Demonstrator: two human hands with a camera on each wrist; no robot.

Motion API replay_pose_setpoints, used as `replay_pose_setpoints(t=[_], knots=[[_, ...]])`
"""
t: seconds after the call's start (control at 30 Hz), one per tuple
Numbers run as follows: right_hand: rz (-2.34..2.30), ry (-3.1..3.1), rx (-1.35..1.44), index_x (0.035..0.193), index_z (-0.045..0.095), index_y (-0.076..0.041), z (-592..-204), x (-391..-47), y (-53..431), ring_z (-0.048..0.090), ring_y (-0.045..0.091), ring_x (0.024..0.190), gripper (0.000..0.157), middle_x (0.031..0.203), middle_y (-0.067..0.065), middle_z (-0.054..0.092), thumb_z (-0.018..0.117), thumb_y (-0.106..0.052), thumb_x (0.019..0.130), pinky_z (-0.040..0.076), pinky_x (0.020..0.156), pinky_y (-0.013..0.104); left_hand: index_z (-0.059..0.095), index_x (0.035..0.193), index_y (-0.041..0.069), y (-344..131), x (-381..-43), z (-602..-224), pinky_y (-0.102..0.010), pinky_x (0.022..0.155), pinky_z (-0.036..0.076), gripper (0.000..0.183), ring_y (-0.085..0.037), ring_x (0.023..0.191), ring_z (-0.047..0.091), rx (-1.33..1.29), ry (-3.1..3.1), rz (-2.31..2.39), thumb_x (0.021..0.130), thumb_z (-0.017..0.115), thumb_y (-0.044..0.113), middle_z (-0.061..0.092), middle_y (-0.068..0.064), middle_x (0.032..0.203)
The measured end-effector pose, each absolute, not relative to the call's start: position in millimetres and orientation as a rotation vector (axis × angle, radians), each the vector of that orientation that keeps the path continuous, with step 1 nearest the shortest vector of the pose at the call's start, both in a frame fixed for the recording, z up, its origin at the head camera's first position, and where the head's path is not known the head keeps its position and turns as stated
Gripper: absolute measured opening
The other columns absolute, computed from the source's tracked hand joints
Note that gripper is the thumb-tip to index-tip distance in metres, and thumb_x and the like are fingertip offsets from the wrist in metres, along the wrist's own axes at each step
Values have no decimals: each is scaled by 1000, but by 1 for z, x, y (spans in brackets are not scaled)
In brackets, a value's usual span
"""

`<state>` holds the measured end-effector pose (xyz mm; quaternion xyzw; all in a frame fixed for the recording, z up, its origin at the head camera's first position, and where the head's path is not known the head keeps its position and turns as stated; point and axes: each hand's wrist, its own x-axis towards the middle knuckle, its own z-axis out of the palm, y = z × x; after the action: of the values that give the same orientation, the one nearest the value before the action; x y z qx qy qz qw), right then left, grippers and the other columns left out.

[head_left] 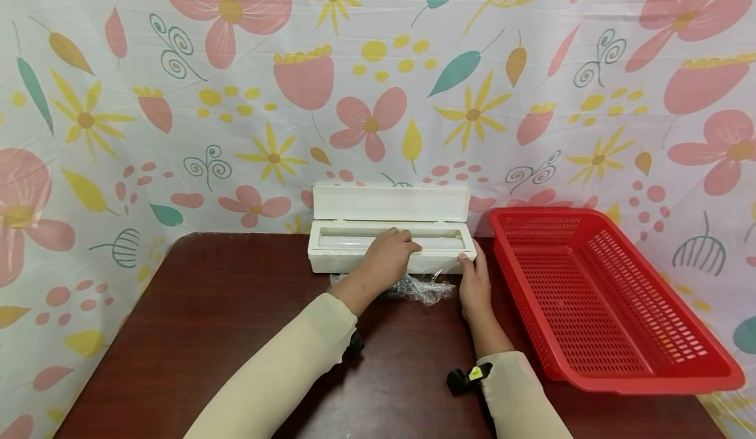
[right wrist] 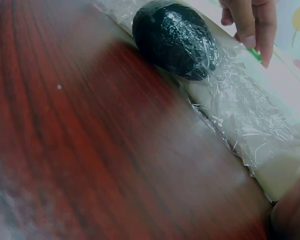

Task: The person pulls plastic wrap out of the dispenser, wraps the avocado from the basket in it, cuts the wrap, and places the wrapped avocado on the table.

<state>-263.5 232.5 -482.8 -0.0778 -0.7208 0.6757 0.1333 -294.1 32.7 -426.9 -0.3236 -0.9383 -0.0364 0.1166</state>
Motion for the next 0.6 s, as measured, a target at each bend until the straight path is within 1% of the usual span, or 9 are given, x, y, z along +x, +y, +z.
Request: replay_pose_setpoints(t=[0.4,0.6], knots=[[1948,-2096,-228,159,31,-10,-480,-261,232,30,26,145,56,160,14,36,47,-13,105,19,123,45,71,127,23,30,-294,-428,-26,86,50,35,-16,92,57,-952,-2720,-127,101,56,6,67,3,112],[1943,-2104,-234,159,31,-12,-481,-262,233,30,25,146,56,161,13,36,47,-14,105,18,124,45,73,125,22,28,-294,-428,-26,85,50,35,-16,91,57,-953,-2702,-137,101,55,4,68,2,111]])
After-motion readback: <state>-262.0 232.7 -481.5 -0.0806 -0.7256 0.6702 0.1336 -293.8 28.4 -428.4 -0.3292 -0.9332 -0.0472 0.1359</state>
